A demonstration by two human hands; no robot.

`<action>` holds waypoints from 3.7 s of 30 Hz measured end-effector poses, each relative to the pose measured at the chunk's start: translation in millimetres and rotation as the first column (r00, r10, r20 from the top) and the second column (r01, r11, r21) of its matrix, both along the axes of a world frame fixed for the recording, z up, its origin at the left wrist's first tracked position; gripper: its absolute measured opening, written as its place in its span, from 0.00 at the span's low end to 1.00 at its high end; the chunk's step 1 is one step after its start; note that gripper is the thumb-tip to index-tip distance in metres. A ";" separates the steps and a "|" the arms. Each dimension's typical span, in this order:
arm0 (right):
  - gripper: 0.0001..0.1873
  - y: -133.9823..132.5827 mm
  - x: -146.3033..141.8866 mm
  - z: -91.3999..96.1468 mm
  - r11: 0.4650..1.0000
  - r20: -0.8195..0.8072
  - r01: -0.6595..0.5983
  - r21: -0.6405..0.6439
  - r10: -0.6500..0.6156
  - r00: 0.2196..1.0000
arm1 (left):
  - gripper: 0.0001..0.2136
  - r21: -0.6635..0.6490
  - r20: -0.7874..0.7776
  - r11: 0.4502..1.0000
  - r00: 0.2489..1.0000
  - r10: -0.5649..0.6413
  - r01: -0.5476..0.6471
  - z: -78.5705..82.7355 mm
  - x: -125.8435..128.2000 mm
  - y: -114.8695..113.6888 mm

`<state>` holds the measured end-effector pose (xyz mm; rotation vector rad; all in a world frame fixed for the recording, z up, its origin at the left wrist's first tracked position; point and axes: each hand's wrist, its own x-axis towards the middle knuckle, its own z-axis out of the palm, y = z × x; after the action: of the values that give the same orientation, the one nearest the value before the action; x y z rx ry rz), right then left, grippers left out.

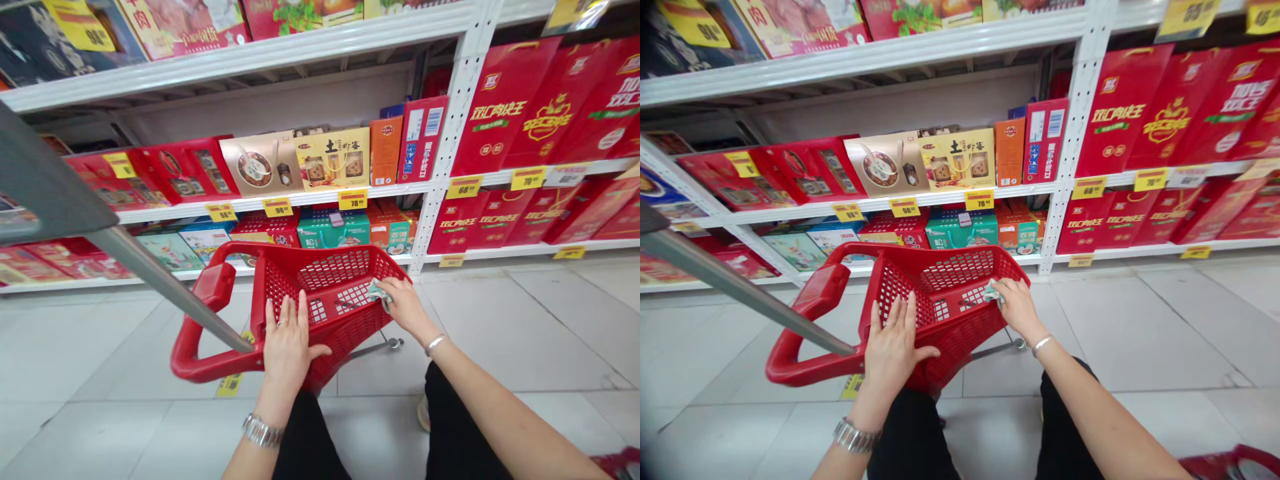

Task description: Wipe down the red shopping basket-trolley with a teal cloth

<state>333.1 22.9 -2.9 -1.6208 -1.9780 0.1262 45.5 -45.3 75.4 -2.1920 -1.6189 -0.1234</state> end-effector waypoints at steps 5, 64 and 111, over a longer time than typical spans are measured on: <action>0.21 25.5 28.8 7.6 0.997 0.055 0.066 -0.044 -0.064 0.996 | 0.52 0.013 -0.007 1.000 1.000 -0.022 0.022 -3.1 2.7 11.5; 0.36 -137.0 -35.5 0.5 0.927 -0.031 -0.358 0.113 0.364 0.931 | 0.31 -0.068 0.428 0.997 0.902 0.053 -0.026 -56.1 36.8 22.6; 0.27 -19.9 12.4 -23.2 0.930 0.120 -0.357 0.092 0.345 0.931 | 0.33 -0.136 0.390 0.990 0.921 0.017 0.040 -63.2 -16.8 51.1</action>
<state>345.6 3.0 -26.1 -1.2099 -2.2966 0.0678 28.7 5.8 12.2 -2.3992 -1.8728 -0.4937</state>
